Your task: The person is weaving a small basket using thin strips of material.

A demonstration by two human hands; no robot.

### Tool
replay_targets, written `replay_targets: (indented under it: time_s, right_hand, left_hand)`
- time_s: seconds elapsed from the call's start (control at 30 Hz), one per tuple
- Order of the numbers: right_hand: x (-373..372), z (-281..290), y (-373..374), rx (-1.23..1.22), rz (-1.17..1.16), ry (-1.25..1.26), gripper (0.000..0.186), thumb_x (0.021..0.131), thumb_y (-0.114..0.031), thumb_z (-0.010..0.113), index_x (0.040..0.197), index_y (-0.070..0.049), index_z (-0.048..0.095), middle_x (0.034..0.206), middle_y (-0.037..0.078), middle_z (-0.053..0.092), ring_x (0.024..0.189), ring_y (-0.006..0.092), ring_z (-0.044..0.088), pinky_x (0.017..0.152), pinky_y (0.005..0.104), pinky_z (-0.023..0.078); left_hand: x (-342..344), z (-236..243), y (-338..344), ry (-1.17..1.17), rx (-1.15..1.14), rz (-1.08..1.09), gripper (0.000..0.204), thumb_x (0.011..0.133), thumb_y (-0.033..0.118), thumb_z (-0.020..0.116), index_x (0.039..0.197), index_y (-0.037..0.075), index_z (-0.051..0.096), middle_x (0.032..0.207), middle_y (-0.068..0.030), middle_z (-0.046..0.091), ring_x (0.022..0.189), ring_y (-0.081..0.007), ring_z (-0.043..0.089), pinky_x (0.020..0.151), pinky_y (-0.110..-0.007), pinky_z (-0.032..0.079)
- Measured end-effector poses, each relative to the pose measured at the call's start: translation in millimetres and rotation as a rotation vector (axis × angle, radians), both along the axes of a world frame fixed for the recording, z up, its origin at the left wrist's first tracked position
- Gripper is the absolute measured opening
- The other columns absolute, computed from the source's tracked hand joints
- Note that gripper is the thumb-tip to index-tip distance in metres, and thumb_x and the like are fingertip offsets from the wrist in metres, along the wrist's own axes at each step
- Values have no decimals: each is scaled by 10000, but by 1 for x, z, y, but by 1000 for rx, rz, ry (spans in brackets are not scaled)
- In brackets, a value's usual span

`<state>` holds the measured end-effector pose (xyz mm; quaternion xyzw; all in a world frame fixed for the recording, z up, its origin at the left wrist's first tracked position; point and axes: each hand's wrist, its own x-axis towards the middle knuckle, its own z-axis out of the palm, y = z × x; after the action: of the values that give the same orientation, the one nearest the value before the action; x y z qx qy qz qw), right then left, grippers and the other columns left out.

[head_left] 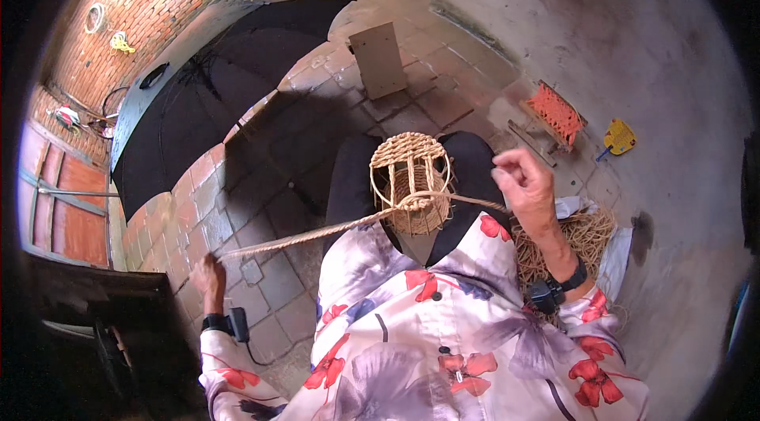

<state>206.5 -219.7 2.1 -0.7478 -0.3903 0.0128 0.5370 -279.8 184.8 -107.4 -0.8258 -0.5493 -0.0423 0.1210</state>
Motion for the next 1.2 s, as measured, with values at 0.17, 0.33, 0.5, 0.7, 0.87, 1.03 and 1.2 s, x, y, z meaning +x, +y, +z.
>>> replay_targets:
  time_s: [0.17,0.33,0.5,0.7,0.87,1.03,1.2]
  right_hand:
    - [-23,2,-8,-32,307,-190,291,745,60,575,994,-59,667,775,109,591,634,256,599,564,345,479]
    - [-40,-1,17,-100,369,-439,357,725,0,650,1071,-85,666,755,94,567,587,236,571,543,364,468]
    - [-36,19,-4,-69,221,-285,332,770,-160,737,1062,-52,622,799,91,570,618,242,578,556,351,460]
    - [-25,-9,-16,-307,253,-256,524,716,-247,782,1162,-55,585,933,119,574,917,300,568,827,408,441]
    - [-15,-33,-33,-494,141,-378,536,706,-189,743,1197,-64,572,1017,122,577,1009,324,545,894,430,391]
    - [-11,-38,-28,-388,155,-396,293,771,-101,657,1059,-53,622,944,111,598,935,299,570,864,412,372]
    - [-6,-44,-33,-374,76,-359,225,783,-77,646,1007,-53,642,905,105,651,887,290,615,829,407,405]
  left_hand:
    - [79,46,-51,-35,-430,-452,502,701,176,740,1192,135,642,1159,-128,631,1076,-328,582,938,-450,451]
    - [236,100,-160,-405,-451,-911,363,735,338,730,1032,131,705,1090,-57,643,1016,-258,544,889,-397,364]
    - [269,89,-197,-447,-523,-966,285,795,347,705,923,93,726,777,-85,658,788,-252,570,783,-383,368]
    - [240,71,-154,-478,-391,-851,112,735,169,662,783,73,697,700,-136,635,691,-324,597,652,-450,441]
    - [60,7,-10,54,-17,-180,122,751,173,609,803,110,699,786,-138,673,799,-343,648,690,-452,477]
    - [-95,-33,45,642,-439,-97,296,771,196,627,1045,134,718,1018,-145,696,940,-330,656,840,-443,499]
    - [164,62,-66,-659,-1032,-485,409,845,223,661,1192,8,637,1110,-77,683,957,-190,634,860,-326,506]
